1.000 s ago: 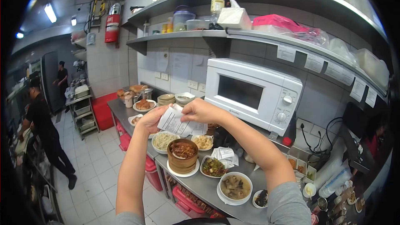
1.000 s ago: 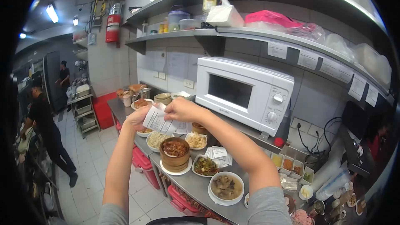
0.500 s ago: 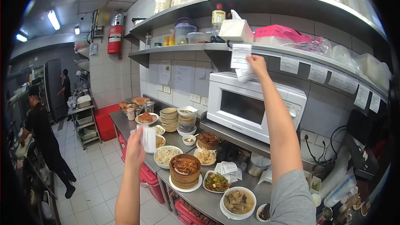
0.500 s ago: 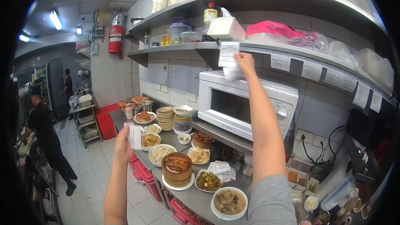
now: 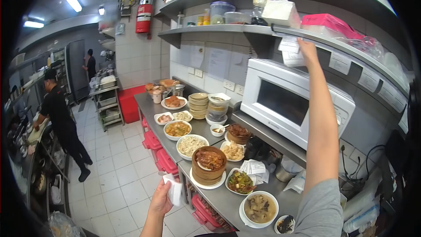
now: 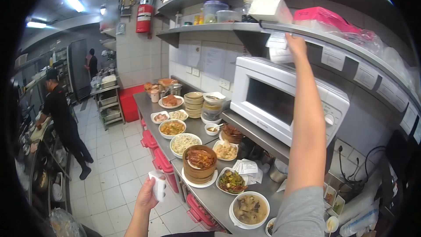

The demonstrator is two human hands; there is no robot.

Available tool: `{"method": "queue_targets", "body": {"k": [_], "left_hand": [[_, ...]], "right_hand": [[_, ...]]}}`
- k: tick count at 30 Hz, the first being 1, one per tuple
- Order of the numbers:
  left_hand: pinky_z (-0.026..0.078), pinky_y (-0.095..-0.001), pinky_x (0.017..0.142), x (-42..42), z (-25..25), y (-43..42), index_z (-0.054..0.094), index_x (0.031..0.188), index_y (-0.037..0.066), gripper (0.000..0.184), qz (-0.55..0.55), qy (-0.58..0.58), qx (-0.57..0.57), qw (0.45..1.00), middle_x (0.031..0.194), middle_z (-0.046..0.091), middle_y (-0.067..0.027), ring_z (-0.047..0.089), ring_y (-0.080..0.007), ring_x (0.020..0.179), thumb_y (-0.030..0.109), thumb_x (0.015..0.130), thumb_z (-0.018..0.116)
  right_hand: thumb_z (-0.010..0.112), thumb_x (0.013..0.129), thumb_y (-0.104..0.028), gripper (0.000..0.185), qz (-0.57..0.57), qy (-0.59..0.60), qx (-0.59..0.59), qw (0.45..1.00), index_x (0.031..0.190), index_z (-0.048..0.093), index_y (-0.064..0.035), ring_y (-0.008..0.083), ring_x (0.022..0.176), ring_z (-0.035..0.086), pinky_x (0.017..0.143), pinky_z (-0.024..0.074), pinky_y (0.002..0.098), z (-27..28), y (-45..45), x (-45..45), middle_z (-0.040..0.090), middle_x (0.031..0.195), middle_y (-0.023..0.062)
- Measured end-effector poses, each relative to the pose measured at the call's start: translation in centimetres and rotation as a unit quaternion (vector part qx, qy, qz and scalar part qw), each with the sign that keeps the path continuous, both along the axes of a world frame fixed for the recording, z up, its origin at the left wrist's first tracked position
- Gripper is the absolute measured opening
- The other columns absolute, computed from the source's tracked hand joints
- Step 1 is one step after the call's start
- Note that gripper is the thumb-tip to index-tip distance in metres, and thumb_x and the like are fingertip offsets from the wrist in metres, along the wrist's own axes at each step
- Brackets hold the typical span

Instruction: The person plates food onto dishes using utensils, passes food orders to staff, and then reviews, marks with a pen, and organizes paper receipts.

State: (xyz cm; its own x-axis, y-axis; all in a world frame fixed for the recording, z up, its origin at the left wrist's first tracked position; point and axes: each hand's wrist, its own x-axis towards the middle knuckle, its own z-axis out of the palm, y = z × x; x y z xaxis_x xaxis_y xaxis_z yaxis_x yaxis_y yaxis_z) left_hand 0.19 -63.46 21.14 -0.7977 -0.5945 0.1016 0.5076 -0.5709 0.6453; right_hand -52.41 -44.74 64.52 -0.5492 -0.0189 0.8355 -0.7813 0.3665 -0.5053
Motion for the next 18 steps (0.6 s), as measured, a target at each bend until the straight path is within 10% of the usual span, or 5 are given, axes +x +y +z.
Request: {"method": "queue_targets", "body": {"k": [4, 10, 15, 18], "left_hand": [[0.045, -0.0331, 0.09, 0.7, 1.8, -1.5, 0.042, 0.122, 0.001, 0.044, 0.098, -0.037, -0.129, 0.986, 0.11, 0.056, -0.0092, 0.054, -0.0184, 0.104, 0.0, 0.082, 0.059], [0.046, -0.0243, 0.08, 1.7, 9.5, -1.0, 0.052, 0.109, 0.003, 0.039, 0.162, -0.127, -0.327, 0.922, 0.106, 0.054, -0.0037, 0.053, -0.0102, 0.096, 0.001, 0.074, 0.069], [0.038, -0.0279, 0.093, 1.1, 9.7, -1.6, 0.057, 0.104, 0.006, 0.034, 0.228, -0.088, -0.467, 0.85, 0.115, 0.045, -0.0056, 0.046, -0.0131, 0.108, 0.0, 0.074, 0.07], [0.037, -0.0297, 0.095, 2.8, 9.8, -1.0, 0.056, 0.106, 0.006, 0.036, 0.295, -0.136, -0.492, 0.808, 0.119, 0.043, -0.0066, 0.044, -0.0154, 0.112, -0.005, 0.074, 0.067]], "right_hand": [[0.047, 0.079, -0.061, 0.064, -0.16, 0.055, 0.151, 0.974, 0.086, 0.068, -0.002, 0.0386, 0.089, 0.061, 0.08, 0.0446, 0.0412, -1.5, 3.8, 8.7, 0.064, 0.081, 0.0233], [0.055, 0.088, -0.038, 0.044, 0.285, -0.04, 0.148, 0.946, 0.079, 0.065, 0.004, 0.0104, 0.059, 0.048, 0.056, 0.0383, 0.0253, -13.6, -2.2, 31.6, 0.054, 0.062, 0.0046], [0.065, 0.079, -0.031, 0.032, 0.517, 0.129, 0.329, 0.78, 0.078, 0.065, 0.0006, 0.0294, 0.07, 0.059, 0.062, 0.0451, 0.0364, -24.0, -9.8, 37.6, 0.062, 0.077, 0.014], [0.068, 0.077, -0.024, 0.026, 0.611, 0.082, 0.312, 0.723, 0.075, 0.064, 0.0016, 0.0229, 0.061, 0.058, 0.056, 0.0432, 0.0333, -27.3, -13.2, 38.8, 0.06, 0.068, 0.0118]]}}
